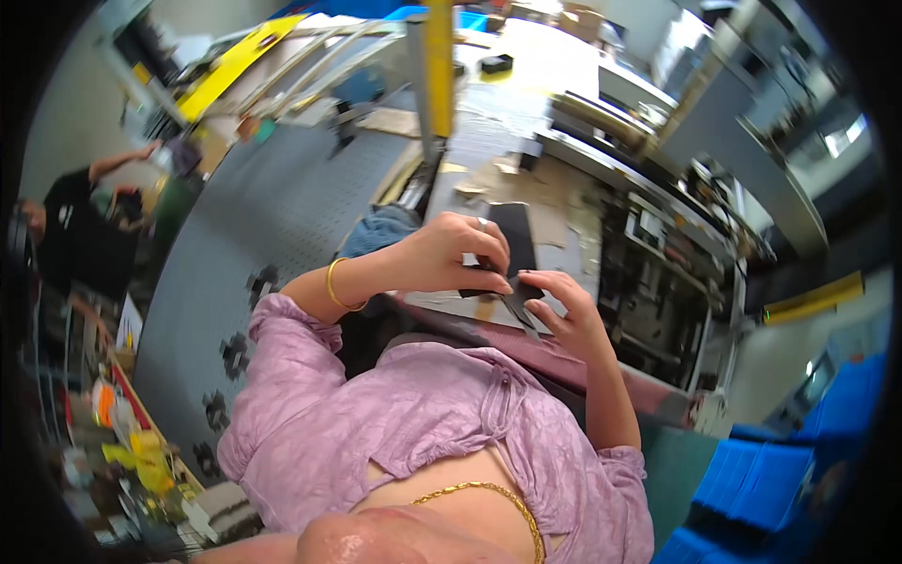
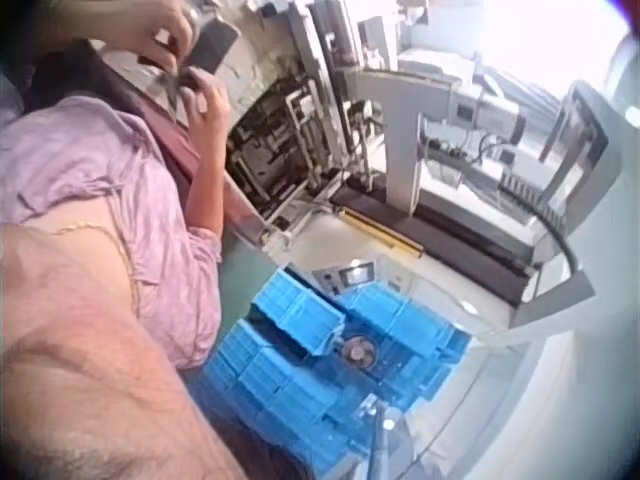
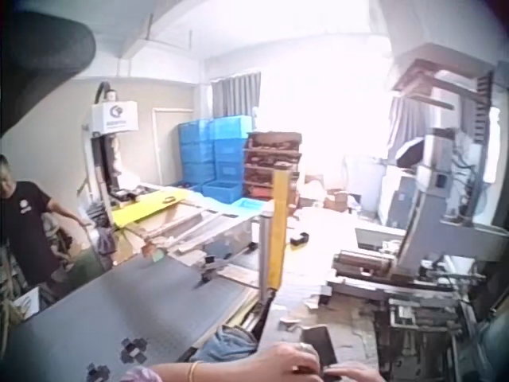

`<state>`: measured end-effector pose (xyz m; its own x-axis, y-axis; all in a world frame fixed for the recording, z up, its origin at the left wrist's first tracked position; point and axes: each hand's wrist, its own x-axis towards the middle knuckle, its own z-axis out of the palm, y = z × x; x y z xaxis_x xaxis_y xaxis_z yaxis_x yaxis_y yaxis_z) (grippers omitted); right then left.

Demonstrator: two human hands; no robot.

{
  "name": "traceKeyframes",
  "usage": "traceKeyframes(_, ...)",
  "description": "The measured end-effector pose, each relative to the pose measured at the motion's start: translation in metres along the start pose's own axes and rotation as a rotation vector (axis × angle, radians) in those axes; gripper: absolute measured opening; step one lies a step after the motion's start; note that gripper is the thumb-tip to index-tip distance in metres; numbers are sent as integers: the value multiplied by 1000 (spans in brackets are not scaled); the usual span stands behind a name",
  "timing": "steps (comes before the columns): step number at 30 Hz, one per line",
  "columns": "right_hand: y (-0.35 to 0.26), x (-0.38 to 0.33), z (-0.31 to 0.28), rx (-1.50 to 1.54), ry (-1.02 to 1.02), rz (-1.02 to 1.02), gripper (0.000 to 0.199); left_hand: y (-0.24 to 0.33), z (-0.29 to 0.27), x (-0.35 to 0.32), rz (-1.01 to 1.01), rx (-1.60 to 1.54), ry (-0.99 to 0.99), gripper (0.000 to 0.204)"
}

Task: Manually picking and assembling small black components into an industrial processing machine.

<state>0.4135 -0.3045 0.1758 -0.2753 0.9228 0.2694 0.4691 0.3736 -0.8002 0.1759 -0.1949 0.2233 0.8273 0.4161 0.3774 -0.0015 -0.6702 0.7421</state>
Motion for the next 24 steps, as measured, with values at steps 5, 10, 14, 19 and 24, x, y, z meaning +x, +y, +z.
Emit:
traceKeyframes(5, 23, -36, -48, 268, 112, 135, 40, 6, 25, 73, 12, -124, -237, 17)
traceKeyframes(10, 48, -24, -73, 56, 348, 35, 51, -48, 48, 114, 16, 61, -306, 27)
traceKeyframes(14, 78, -16, -88, -215, 380, 18, 57, -78, 74, 134, 112, 126, -162, 37)
traceKeyframes(19, 104, -5, -112, -363, 430, -22, 59, -92, 84, 159, 166, 222, 0, 49)
traceKeyframes(24, 108, 18, -180, -441, 407, -61, 60, -95, 71, 218, 336, 267, 106, 56)
